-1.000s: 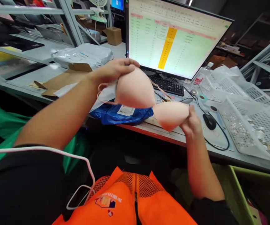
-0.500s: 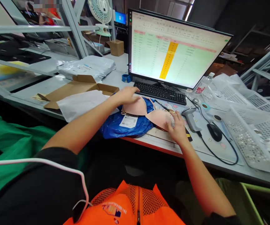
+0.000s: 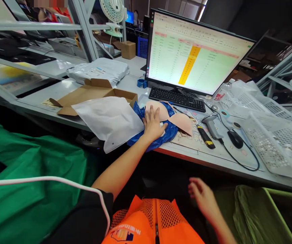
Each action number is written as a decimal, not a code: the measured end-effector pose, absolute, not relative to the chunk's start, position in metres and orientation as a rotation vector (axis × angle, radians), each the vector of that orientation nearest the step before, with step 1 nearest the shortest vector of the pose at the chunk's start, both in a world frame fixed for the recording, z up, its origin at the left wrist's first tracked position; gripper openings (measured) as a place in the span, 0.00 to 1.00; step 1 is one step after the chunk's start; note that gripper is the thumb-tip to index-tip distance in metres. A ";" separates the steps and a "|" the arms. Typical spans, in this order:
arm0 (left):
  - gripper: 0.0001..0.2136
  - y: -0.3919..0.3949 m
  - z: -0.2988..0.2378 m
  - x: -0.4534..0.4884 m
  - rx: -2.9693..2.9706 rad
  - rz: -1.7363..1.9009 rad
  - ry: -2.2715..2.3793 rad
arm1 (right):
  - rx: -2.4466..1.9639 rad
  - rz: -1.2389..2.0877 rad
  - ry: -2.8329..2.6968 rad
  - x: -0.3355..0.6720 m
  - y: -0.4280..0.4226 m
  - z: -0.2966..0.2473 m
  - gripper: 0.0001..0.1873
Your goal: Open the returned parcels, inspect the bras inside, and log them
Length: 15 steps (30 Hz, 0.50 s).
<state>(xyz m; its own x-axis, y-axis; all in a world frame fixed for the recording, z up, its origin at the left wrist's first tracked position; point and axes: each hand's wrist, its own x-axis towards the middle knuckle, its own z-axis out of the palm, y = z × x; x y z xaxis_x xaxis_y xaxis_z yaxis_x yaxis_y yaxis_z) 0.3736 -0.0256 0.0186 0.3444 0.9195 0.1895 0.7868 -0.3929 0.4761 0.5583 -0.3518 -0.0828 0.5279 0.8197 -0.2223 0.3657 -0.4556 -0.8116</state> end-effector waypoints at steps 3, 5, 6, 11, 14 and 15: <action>0.27 -0.015 0.035 0.347 2.452 0.661 1.370 | -2.472 0.748 -0.829 0.527 -0.426 -0.158 0.18; 0.23 0.000 0.037 0.326 2.605 0.420 1.227 | -2.595 0.795 -0.729 0.516 -0.459 -0.187 0.13; 0.23 0.007 0.036 0.317 2.662 0.274 1.177 | -2.606 0.839 -0.698 0.514 -0.469 -0.194 0.09; 0.35 0.026 0.025 0.301 2.738 0.052 1.228 | -2.411 1.046 -0.724 0.513 -0.464 -0.183 0.16; 0.46 0.031 0.030 0.306 2.666 -0.038 1.249 | -2.166 1.053 -0.685 0.502 -0.442 -0.172 0.15; 0.49 0.033 0.033 0.308 2.632 -0.085 1.251 | -2.134 1.026 -0.652 0.496 -0.439 -0.168 0.15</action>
<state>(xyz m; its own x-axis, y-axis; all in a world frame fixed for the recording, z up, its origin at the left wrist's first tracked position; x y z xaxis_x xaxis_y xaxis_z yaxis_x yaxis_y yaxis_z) 0.3080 0.0331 0.0326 0.6348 0.7583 -0.1481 0.7714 -0.6111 0.1776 0.4962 -0.4390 -0.1683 0.5657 0.6736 -0.4757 0.1444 -0.6489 -0.7470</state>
